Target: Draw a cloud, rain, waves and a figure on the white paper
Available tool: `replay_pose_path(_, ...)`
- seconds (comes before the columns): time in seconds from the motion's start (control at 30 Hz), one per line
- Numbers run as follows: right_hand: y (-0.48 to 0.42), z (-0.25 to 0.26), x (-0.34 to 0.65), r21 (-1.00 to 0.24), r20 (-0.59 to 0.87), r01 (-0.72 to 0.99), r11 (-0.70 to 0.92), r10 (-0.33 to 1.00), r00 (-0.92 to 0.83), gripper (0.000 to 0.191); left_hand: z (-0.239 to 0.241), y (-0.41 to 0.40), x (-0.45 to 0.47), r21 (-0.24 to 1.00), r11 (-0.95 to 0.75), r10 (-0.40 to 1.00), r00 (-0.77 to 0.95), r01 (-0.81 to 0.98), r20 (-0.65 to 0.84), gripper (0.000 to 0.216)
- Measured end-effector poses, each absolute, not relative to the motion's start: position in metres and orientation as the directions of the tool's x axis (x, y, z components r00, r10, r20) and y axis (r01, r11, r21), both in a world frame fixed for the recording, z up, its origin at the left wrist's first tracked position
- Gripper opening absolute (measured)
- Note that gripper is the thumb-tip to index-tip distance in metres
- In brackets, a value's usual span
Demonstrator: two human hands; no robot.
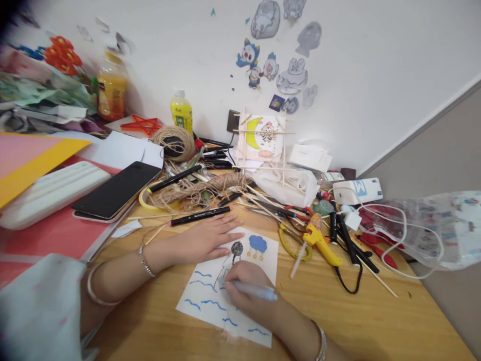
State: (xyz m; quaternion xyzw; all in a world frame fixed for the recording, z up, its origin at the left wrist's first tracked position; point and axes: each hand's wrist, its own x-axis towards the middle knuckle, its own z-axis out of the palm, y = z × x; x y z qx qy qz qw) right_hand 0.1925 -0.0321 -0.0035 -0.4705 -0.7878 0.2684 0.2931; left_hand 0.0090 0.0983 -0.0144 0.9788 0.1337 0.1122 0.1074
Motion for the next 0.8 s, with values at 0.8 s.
replay_pose_path(0.8, -0.03, -0.0037, 0.1926, -0.7, 0.208, 0.595, 0.395, 0.91, -0.359, 0.018, -0.012, 0.0972, 0.0106, 0.223, -0.942, 0.288, 0.944, 0.25, 0.158, 0.048)
